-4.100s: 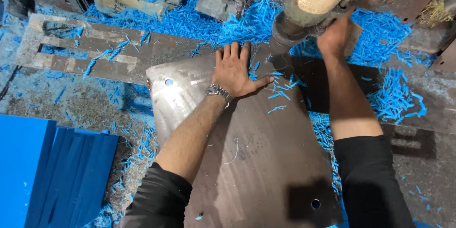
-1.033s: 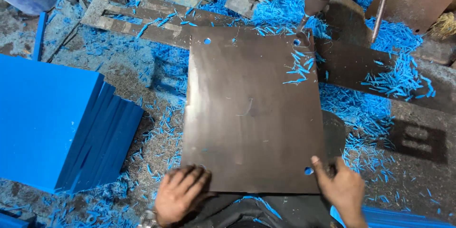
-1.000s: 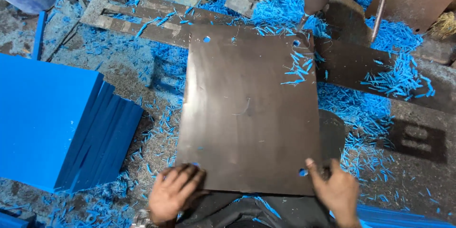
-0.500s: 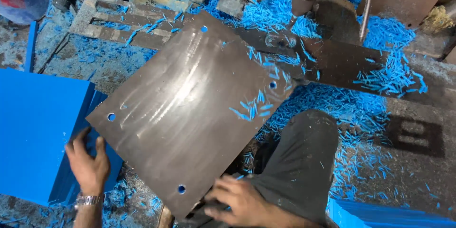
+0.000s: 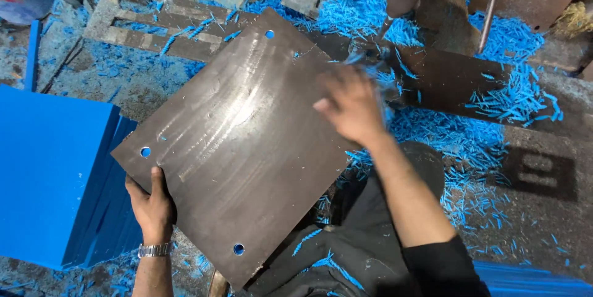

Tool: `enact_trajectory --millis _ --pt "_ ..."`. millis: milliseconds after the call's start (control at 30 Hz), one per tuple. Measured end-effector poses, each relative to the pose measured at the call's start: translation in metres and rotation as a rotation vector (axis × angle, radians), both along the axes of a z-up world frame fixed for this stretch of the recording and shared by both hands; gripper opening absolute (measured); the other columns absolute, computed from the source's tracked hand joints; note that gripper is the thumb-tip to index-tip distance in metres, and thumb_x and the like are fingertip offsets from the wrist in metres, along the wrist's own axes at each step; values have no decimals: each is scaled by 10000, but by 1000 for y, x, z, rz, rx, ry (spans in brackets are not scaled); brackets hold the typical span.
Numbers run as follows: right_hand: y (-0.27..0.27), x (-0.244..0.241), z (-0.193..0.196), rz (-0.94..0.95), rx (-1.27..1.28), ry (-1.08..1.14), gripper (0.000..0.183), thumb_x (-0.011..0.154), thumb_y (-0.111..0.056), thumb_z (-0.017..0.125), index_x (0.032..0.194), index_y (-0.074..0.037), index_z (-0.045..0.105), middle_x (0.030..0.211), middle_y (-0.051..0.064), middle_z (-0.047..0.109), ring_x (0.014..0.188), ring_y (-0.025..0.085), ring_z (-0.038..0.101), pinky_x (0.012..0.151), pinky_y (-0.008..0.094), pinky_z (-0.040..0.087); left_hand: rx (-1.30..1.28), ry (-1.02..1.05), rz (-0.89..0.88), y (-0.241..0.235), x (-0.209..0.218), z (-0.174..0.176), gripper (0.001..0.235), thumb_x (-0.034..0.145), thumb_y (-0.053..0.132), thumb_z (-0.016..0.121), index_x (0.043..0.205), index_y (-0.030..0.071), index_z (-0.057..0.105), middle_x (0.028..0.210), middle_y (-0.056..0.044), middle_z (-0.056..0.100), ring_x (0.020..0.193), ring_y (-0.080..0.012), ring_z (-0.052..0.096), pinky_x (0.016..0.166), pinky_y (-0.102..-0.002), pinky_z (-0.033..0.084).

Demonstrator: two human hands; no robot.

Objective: The person holds a square metal plate on their lap under a drill press and drills holes through it, repositioning the plate between holes and brushing away blue plastic shavings. At the end they set the drilled plate aside and place a blue plastic sheet on the work area.

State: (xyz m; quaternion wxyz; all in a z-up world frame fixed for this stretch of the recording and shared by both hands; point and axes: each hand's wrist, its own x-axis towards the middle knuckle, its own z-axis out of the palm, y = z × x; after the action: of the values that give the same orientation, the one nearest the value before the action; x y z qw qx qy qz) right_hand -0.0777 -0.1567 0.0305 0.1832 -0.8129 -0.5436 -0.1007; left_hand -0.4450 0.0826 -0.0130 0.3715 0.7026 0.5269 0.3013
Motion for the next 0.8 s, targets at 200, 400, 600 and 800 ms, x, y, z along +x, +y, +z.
enact_trajectory --millis 200,400,600,800 --pt "-110 33 -35 -938 12 -135 698 1108 -538 517 1382 101 578 1377 379 492 1229 553 475 996 626 397 -7 22 8 7 5 7 673 1053 316 576 1539 -79 330 1448 -325 498 1228 -445 558 974 -500 444" --pt "-112 -42 -15 -179 131 122 526 932 -562 676 1259 -151 715 1328 148 579 1325 479 515 1058 577 467 -41 -42 -79 23 25 30 698 1081 348 660 1559 -67 363 1400 -441 492 1327 -592 447 1051 -676 375" --pt "-138 -78 -6 -139 -17 102 774 739 -618 819 1340 -165 634 1363 100 555 1302 462 486 1072 570 449 -68 -70 -185 51 38 30 695 1070 337 687 1565 -56 398 1388 -422 511 1325 -564 466 1035 -668 390" --pt "-168 -120 -16 -246 -199 80 761 657 -351 860 1316 -110 566 1385 92 498 1267 403 452 1041 522 436 -121 -105 -324 68 56 25 592 1025 223 600 1486 -92 405 1468 -263 516 1259 -322 545 1026 -393 438"
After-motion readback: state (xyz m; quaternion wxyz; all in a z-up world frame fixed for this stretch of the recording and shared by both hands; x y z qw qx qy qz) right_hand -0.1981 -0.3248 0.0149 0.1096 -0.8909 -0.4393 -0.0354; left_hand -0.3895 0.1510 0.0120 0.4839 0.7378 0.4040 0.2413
